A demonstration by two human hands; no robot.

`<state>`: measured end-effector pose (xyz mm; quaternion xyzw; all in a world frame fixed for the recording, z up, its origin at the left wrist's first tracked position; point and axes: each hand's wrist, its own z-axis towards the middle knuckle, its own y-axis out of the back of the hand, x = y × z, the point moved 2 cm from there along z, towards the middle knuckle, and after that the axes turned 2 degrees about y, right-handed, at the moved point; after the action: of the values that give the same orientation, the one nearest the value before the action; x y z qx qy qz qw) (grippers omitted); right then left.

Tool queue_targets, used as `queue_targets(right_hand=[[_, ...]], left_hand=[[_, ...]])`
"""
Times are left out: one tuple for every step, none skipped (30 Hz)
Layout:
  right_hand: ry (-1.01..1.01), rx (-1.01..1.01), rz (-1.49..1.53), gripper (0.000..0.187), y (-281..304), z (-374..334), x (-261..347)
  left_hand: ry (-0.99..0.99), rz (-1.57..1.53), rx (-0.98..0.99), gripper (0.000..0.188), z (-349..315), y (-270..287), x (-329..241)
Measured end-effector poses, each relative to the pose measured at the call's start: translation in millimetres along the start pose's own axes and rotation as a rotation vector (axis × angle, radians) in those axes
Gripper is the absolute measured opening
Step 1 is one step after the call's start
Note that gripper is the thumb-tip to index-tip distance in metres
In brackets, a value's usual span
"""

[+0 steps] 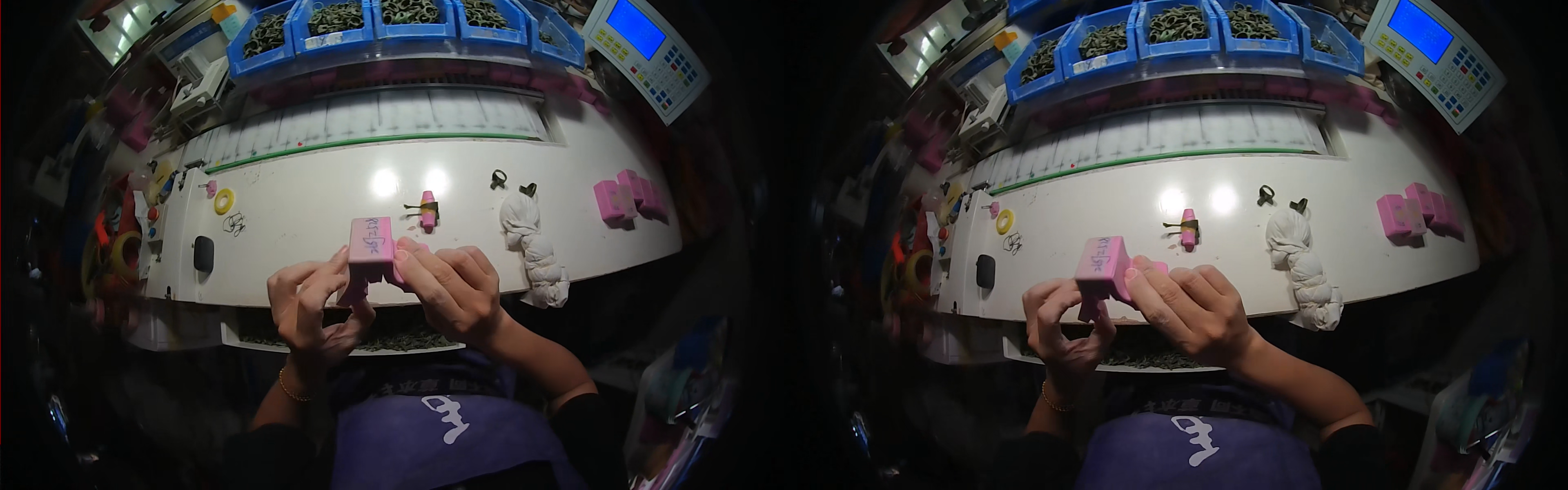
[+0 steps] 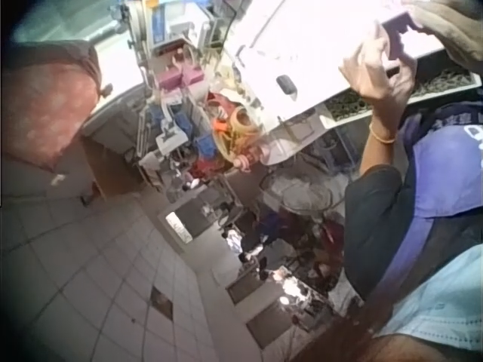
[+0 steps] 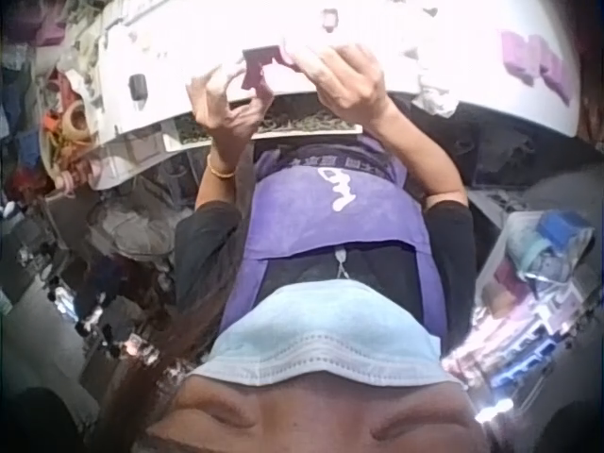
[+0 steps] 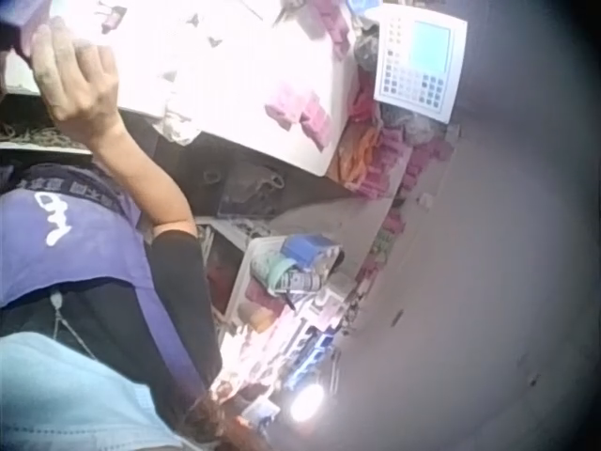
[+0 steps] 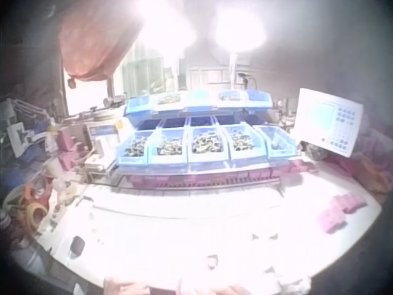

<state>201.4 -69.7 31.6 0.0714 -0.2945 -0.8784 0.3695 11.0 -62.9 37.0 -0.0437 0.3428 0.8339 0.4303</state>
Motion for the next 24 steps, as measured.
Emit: queue_targets(right_hand=[[0.014, -0.025, 0.019, 0.038, -4.4, -0.5, 0.6], [0.020, -0.026, 0.025, 0.038, -12.0, -4.6, -0.7], [-0.017, 0.115, 0.006, 0.040, -25.2, -12.3, -5.1], [-0.055, 0.257, -0.011, 0.042, -39.5, -22.0, -9.0], [-0.188, 0.243, 0.084, 0.039, -51.1, -36.8, -14.2], [-0.179, 0.242, 0.089, 0.039, -49.3, -30.4, -13.0], [-0.155, 0.205, 0.080, 0.040, -41.9, -22.2, -10.5], [-0.132, 0.168, 0.071, 0.040, -34.0, -13.1, -7.7], [-0.103, 0.095, 0.077, 0.039, -21.6, -1.7, -3.6], [-0.105, 0.101, 0.080, 0.039, -22.7, -6.2, -0.9], [-0.162, 0.146, 0.083, 0.038, -28.7, -15.7, 0.0], [-0.214, 0.183, 0.073, 0.038, -33.7, -22.9, -3.1], [-0.346, 0.188, 0.209, 0.037, -46.2, -28.9, -12.7], [-0.335, 0.177, 0.204, 0.037, -44.8, -34.7, -14.0], [-0.309, 0.163, 0.178, 0.038, -43.1, -24.7, -16.9], [-0.314, 0.170, 0.161, 0.038, -31.1, -23.4, -3.4], [-0.295, 0.160, 0.171, 0.037, -27.1, -13.5, -5.1], [-0.284, 0.133, 0.185, 0.037, -25.6, -7.4, -6.2], [-0.331, 0.173, 0.238, 0.035, -20.2, -4.4, -2.4], [-0.377, 0.214, 0.291, 0.032, -14.9, -3.4, 2.9], [-0.559, 0.285, 0.500, 0.031, -13.3, -4.8, 5.0], [-0.739, 0.356, 0.711, 0.031, -13.6, -7.8, 7.5], [-0.893, 0.318, 1.030, 0.030, -17.6, -12.6, 9.7], [-0.890, 0.322, 1.033, 0.030, -18.1, -13.0, 7.1]], left_hand=[[0.067, 0.034, -0.001, 0.036, -0.4, 0.9, -1.7], [0.134, 0.066, -0.002, 0.036, -0.6, 2.5, -1.6], [0.200, 0.118, 0.106, 0.032, -8.6, -6.4, 11.2], [0.276, 0.138, 0.215, 0.027, -18.8, -16.5, 23.9], [0.312, 0.090, 0.222, 0.026, -28.8, -25.5, 32.0], [0.354, 0.054, 0.226, 0.025, -35.6, -27.8, 38.7], [0.361, 0.059, 0.223, 0.025, -31.3, -24.5, 34.5], [0.301, 0.035, 0.129, 0.024, -23.4, -17.7, 25.2], [0.240, 0.006, 0.040, 0.023, -19.5, -11.1, 15.9], [0.247, 0.005, 0.042, 0.023, -20.8, -12.0, 17.2], [0.236, 0.023, 0.090, 0.022, -23.4, -16.3, 21.5], [0.214, 0.035, 0.129, 0.022, -23.0, -22.8, 25.4], [0.352, -0.016, 0.183, 0.021, -28.2, -36.6, 37.2], [0.260, 0.078, 0.241, 0.021, -36.4, -33.7, 38.5], [0.264, 0.034, 0.170, 0.022, -31.0, -36.6, 39.6], [0.288, -0.018, 0.132, 0.023, -33.8, -26.5, 24.9], [0.290, -0.007, 0.108, 0.026, -24.8, -20.0, 20.8], [0.258, -0.009, 0.064, 0.027, -16.0, -17.1, 18.8], [0.237, -0.020, 0.034, 0.027, -12.3, -12.1, 15.0], [0.217, -0.029, 0.003, 0.027, -9.4, -7.3, 12.0], [0.217, -0.029, 0.002, 0.027, -5.8, -3.4, 9.8], [0.281, -0.082, 0.003, 0.024, -3.1, 0.0, 9.2], [0.345, -0.135, 0.003, 0.022, -1.8, 2.2, 10.1], [0.348, -0.131, 0.000, 0.022, -0.9, 2.6, 14.0]])
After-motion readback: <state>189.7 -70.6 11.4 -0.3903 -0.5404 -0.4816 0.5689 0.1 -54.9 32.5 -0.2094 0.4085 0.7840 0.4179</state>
